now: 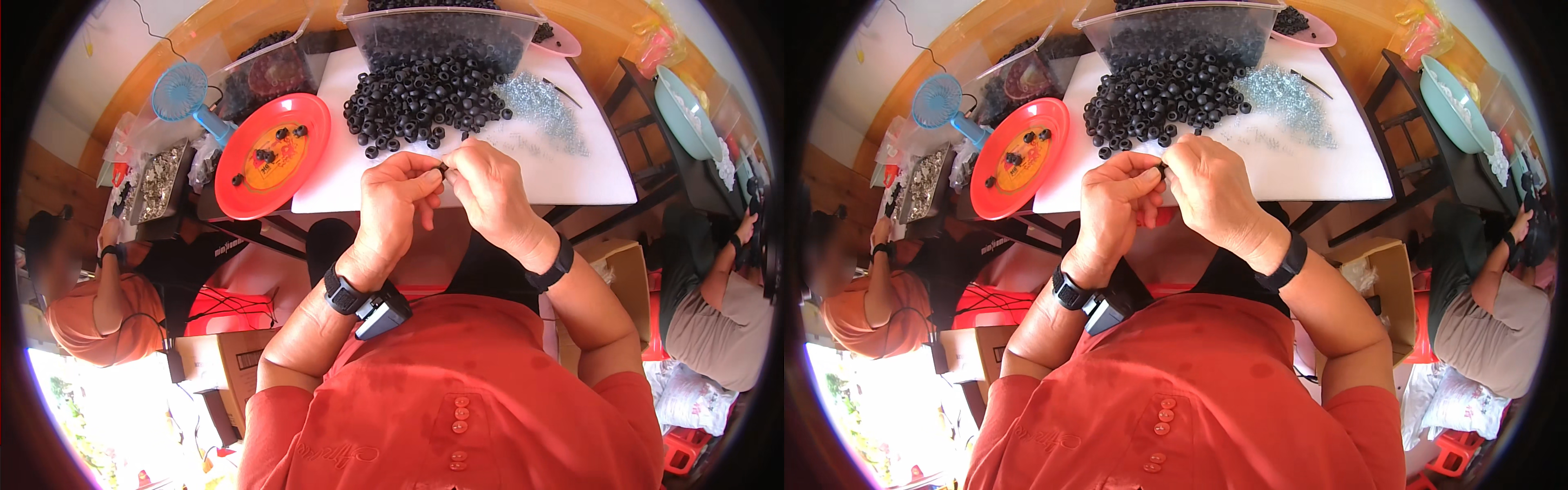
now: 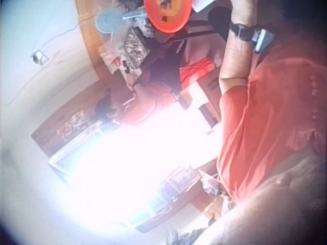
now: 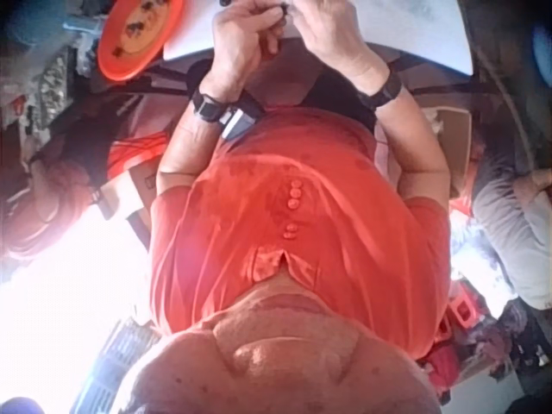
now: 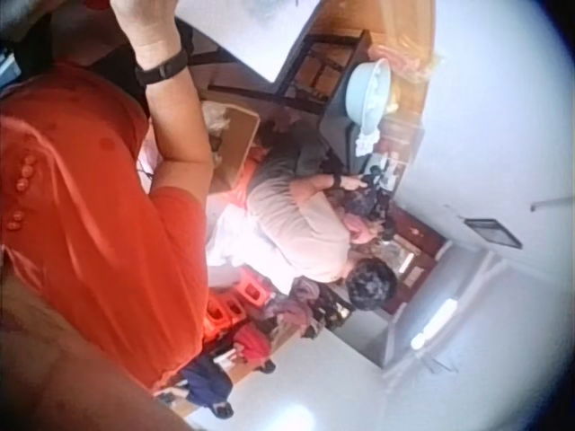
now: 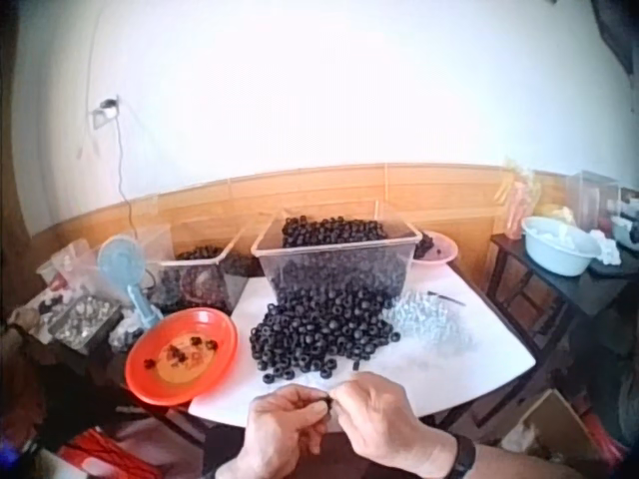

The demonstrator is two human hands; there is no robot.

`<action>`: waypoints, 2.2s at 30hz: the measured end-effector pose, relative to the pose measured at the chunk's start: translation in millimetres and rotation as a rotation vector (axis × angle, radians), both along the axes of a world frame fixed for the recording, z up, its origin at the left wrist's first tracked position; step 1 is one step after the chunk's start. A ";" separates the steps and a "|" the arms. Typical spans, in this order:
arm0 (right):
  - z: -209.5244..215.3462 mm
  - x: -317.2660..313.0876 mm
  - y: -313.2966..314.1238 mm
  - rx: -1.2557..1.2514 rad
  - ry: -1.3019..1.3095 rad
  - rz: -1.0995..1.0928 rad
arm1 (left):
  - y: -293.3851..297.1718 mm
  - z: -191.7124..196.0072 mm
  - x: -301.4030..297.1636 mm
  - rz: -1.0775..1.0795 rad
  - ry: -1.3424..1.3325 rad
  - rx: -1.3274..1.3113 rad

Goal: Sorting and assembling small black components with silver beads at a table.

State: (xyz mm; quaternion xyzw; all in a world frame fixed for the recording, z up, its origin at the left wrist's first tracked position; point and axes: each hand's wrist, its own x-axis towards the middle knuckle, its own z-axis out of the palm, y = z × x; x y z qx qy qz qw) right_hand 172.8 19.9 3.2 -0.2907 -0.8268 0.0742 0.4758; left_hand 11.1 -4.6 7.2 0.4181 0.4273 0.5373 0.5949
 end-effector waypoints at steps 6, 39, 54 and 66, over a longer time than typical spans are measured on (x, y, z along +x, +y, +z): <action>0.6 -8.1 -11.4 -0.026 0.026 -0.060 | -0.2 1.7 -2.1 -0.065 -0.026 0.004; 4.8 49.9 29.6 0.156 -0.314 -0.686 | 27.3 32.9 -133.2 0.477 0.816 0.289; -4.6 36.6 38.1 0.206 -0.500 -0.489 | 52.9 4.4 -1.2 0.238 1.417 1.085; -0.4 42.5 36.1 0.225 -0.378 -0.431 | 26.3 -6.5 18.7 0.098 1.490 1.045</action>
